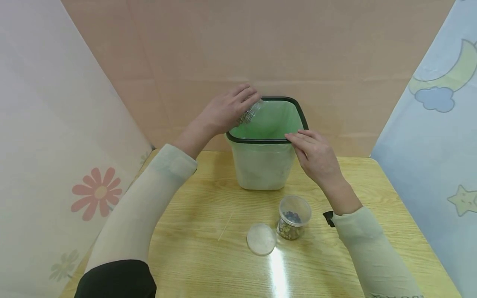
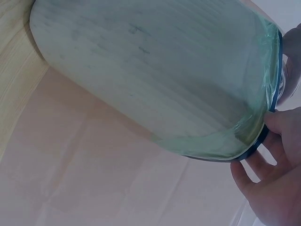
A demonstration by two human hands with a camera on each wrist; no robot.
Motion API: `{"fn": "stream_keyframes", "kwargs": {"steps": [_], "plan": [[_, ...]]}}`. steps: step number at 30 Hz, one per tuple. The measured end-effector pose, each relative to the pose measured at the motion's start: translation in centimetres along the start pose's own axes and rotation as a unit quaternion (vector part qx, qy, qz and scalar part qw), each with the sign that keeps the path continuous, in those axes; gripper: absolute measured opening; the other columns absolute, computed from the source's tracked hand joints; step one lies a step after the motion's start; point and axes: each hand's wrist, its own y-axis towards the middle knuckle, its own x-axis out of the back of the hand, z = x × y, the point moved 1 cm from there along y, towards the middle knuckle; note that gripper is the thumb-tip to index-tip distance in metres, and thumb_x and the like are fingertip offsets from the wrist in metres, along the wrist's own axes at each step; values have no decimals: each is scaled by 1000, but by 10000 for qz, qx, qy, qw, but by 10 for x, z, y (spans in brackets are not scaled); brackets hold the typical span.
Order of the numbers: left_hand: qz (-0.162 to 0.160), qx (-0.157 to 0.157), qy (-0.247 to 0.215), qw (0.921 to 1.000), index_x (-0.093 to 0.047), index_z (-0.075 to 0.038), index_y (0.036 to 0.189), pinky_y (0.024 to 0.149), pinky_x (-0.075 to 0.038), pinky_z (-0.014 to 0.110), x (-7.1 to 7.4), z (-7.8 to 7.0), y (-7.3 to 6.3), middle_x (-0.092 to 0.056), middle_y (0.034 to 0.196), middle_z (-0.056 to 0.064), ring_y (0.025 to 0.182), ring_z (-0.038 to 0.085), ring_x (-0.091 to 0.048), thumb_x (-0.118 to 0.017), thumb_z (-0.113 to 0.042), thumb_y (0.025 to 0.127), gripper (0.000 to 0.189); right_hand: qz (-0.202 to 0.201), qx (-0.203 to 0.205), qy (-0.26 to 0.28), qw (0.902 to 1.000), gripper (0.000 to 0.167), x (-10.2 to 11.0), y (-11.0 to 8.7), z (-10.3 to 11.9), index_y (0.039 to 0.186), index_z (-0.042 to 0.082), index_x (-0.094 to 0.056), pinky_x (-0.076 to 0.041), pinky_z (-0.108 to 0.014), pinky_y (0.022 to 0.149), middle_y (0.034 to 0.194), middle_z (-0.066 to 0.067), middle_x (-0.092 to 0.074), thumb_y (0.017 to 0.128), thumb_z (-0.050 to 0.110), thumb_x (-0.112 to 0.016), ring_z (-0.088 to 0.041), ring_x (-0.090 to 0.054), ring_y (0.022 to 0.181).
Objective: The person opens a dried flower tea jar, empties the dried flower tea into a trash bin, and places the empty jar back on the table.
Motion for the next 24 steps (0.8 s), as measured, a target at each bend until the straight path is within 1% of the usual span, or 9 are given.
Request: {"fn": "stream_keyframes", "kwargs": {"steps": [6, 15, 20, 24], "plan": [[25, -41, 59, 10000, -35, -9, 157, 117, -36, 45, 1, -1, 1, -39, 157, 11, 151, 32, -25, -63, 4, 95, 69, 16, -27, -9, 10000, 27, 0, -1, 0, 118, 2, -75, -50, -50, 101, 115, -14, -74, 92, -4, -69, -38, -65, 113], [-54, -101, 239, 9996, -35, -9, 157, 118, -34, 43, 0, 0, 0, -39, 158, 12, 151, 31, -26, -63, 2, 96, 67, 69, -107, 18, 9999, 28, -1, 0, 5, 119, 3, -75, -50, -51, 100, 115, -14, -74, 93, -3, -68, -38, -64, 114], [-35, -91, 214, 9997, -35, -8, 157, 121, -30, 42, -1, 1, 0, -39, 158, 13, 152, 31, -25, -60, 3, 98, 65, 79, -51, 38, 9999, 28, -2, 1, 6, 120, 5, -74, -51, -50, 98, 115, -12, -74, 93, -2, -68, -37, -64, 111], [-60, -85, 176, 9998, -35, -8, 157, 120, -30, 43, -1, 0, 1, -39, 158, 12, 152, 31, -25, -57, 4, 99, 64, 109, -111, 82, 9998, 28, -1, 2, 4, 122, 6, -74, -52, -49, 96, 117, -12, -74, 95, -1, -66, -36, -63, 113]]}}
